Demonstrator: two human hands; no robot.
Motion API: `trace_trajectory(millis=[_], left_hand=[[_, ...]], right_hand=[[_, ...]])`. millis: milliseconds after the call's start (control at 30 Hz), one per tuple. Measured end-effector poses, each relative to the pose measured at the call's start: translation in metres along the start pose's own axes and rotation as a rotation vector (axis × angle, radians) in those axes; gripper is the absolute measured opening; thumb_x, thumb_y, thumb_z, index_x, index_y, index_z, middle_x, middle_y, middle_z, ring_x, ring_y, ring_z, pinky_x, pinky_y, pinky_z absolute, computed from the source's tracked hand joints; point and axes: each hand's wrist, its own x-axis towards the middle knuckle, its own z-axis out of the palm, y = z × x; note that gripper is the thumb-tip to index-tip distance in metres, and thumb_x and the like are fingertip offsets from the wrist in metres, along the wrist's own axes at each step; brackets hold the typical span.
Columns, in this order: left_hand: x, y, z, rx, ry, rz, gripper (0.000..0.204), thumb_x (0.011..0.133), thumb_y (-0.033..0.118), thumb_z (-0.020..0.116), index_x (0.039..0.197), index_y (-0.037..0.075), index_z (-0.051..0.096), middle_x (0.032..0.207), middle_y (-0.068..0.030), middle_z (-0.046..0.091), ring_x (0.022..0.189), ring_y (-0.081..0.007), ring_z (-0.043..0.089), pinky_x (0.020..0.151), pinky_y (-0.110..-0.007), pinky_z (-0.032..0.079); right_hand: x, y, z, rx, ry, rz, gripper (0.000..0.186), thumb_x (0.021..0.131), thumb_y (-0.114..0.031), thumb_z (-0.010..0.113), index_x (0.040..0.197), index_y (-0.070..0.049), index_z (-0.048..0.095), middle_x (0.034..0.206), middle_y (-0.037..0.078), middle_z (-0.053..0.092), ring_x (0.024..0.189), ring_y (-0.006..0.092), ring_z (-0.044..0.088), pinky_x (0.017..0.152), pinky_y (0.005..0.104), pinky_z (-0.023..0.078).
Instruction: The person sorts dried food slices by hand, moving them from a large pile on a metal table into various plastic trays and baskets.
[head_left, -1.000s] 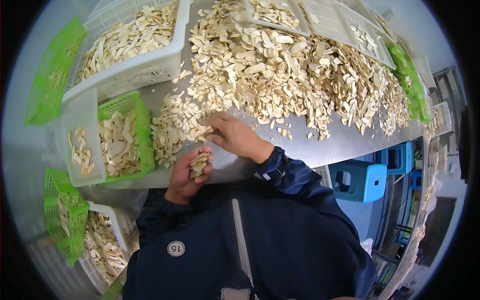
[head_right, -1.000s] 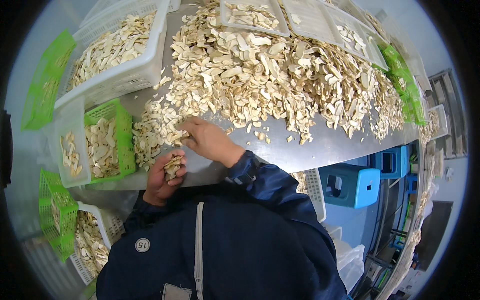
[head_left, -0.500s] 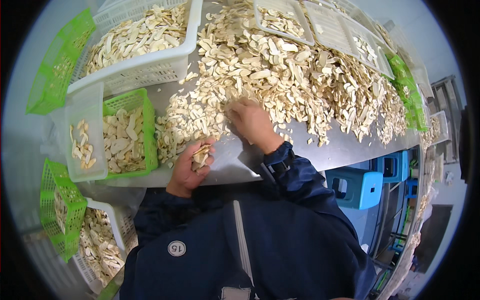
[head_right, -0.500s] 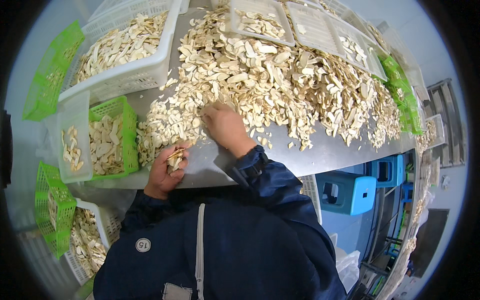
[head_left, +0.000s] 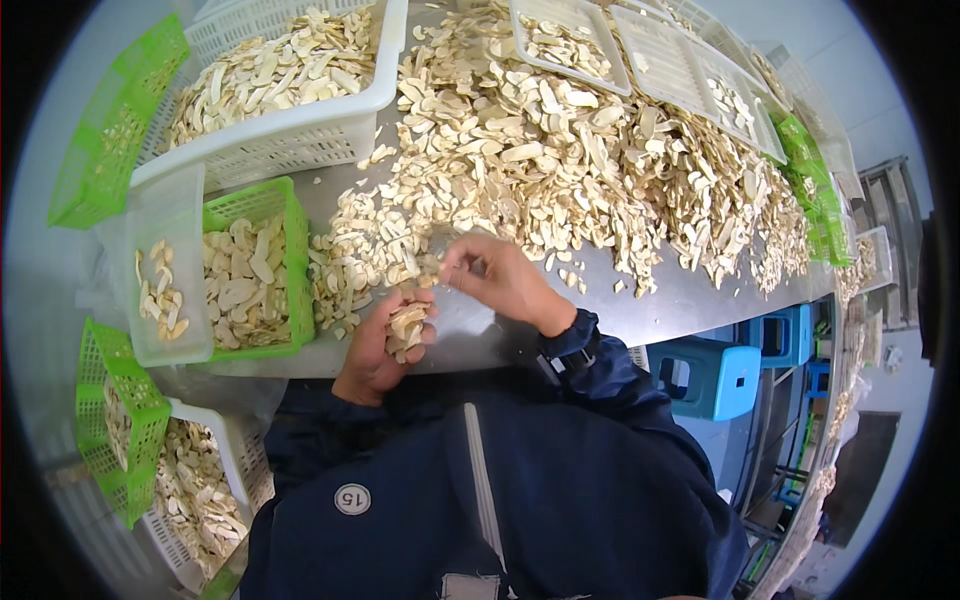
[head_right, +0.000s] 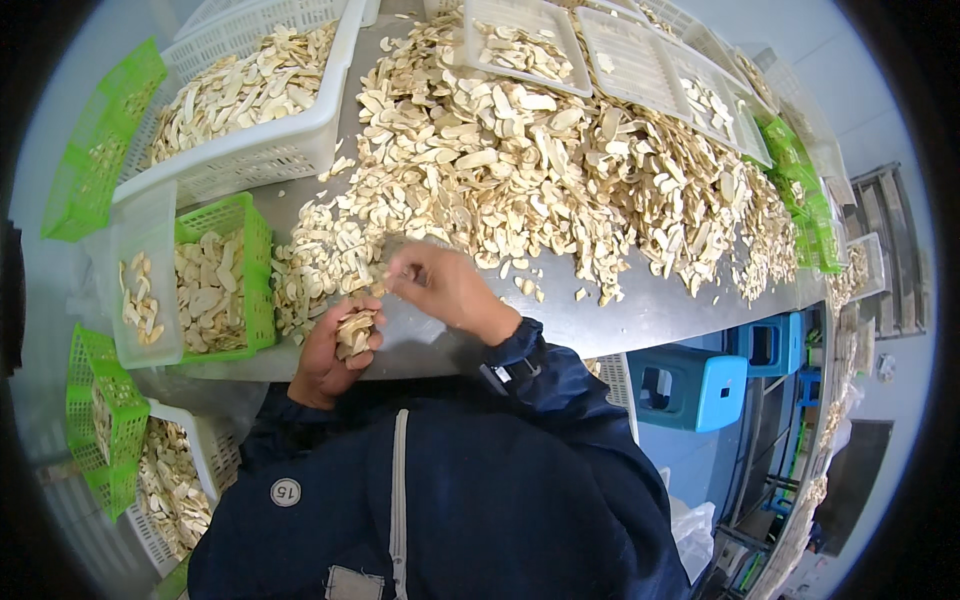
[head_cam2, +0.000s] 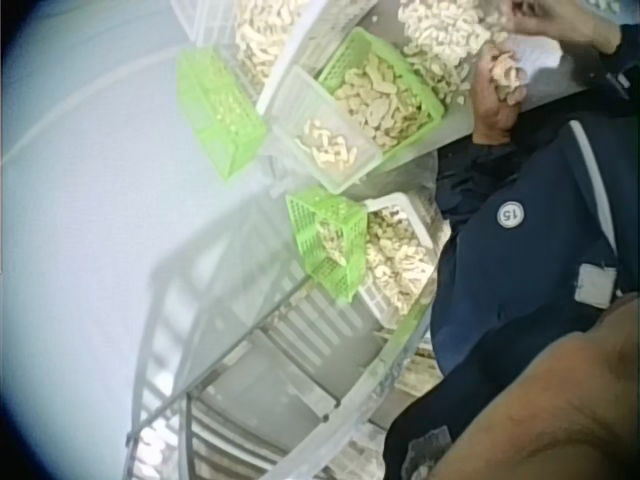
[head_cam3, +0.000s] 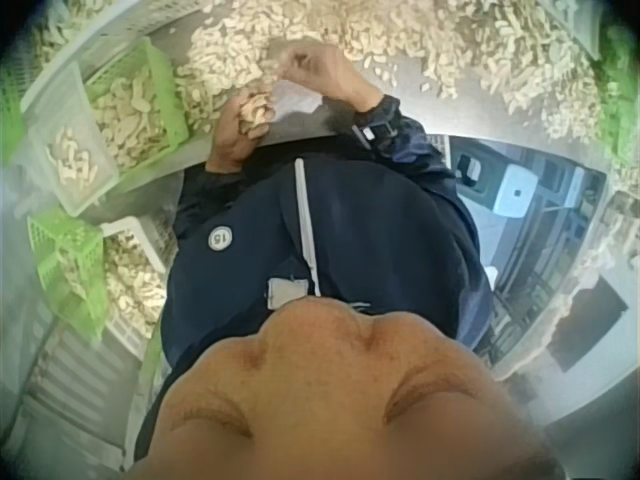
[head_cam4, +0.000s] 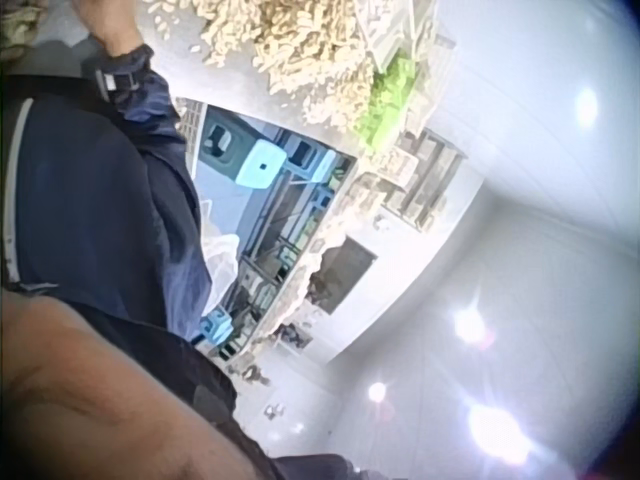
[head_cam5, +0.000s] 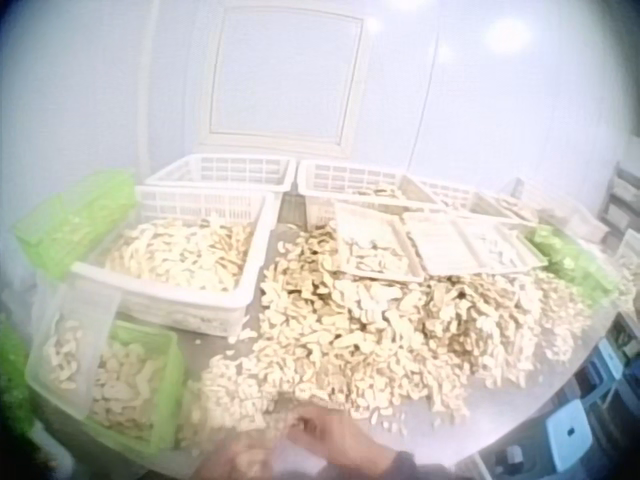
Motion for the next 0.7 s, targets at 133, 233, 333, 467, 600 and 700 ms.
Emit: trace_trajectory(millis=[133,233,333,467,600,700], left_hand=[[0.002,0.0,0.008,0.022,0.035,0.025,0.039,0.105,0.035,0.041,0.117,0.001,0.057,0.101,-0.0105,0.062,0.075,-0.0168,0.058,0.047,-0.022,0.043],[0.005,-0.002,-0.002,0.0,0.01,0.012,0.035,0.105,0.032,0.043,0.115,0.002,0.057,0.101,-0.0108,0.061,0.076,-0.0167,0.057,0.047,-0.022,0.043],[0.002,-0.002,-0.008,-0.048,-0.018,-0.016,0.031,0.104,0.029,0.045,0.112,0.002,0.057,0.101,-0.0108,0.06,0.077,-0.0165,0.056,0.046,-0.022,0.042],[0.002,-0.003,-0.009,-0.124,-0.118,-0.015,0.027,0.103,0.027,0.046,0.109,0.002,0.056,0.101,-0.0111,0.058,0.077,-0.0168,0.056,0.045,-0.022,0.041],[0.002,-0.003,-0.009,-0.106,-0.118,-0.018,0.027,0.103,0.026,0.046,0.108,0.002,0.056,0.101,-0.0121,0.057,0.075,-0.0171,0.056,0.043,-0.022,0.04],[0.001,-0.003,-0.011,-0.094,-0.113,-0.025,0.028,0.104,0.026,0.045,0.108,0.001,0.056,0.101,-0.0126,0.058,0.074,-0.0172,0.056,0.042,-0.022,0.04]], right_hand=[[0.003,-0.015,-0.008,-0.033,-0.066,-0.127,0.021,0.087,-0.016,0.07,0.105,-0.006,0.068,0.096,0.016,0.066,0.082,0.0334,0.065,0.069,0.0388,0.052],[0.014,0.01,-0.009,-0.548,0.313,-0.138,0.023,0.089,-0.017,0.069,0.11,-0.007,0.068,0.099,0.016,0.066,0.087,0.0365,0.065,0.074,0.0416,0.053],[0.009,0.009,-0.009,-0.382,0.072,-0.122,0.025,0.09,-0.013,0.064,0.114,-0.009,0.067,0.103,0.015,0.067,0.092,0.0386,0.065,0.079,0.0429,0.054],[0.02,0.018,-0.015,-0.602,0.334,-0.192,0.024,0.088,-0.016,0.064,0.112,-0.013,0.068,0.102,0.01,0.068,0.091,0.0331,0.065,0.078,0.0415,0.054],[0.03,0.022,-0.01,-0.712,0.404,-0.317,0.021,0.086,-0.016,0.065,0.107,-0.013,0.068,0.098,0.009,0.068,0.092,0.0302,0.064,0.077,0.0403,0.054],[0.026,0.021,-0.008,-0.728,0.295,-0.184,0.02,0.083,-0.014,0.068,0.103,-0.011,0.068,0.095,0.01,0.067,0.09,0.0329,0.064,0.079,0.0408,0.052]])
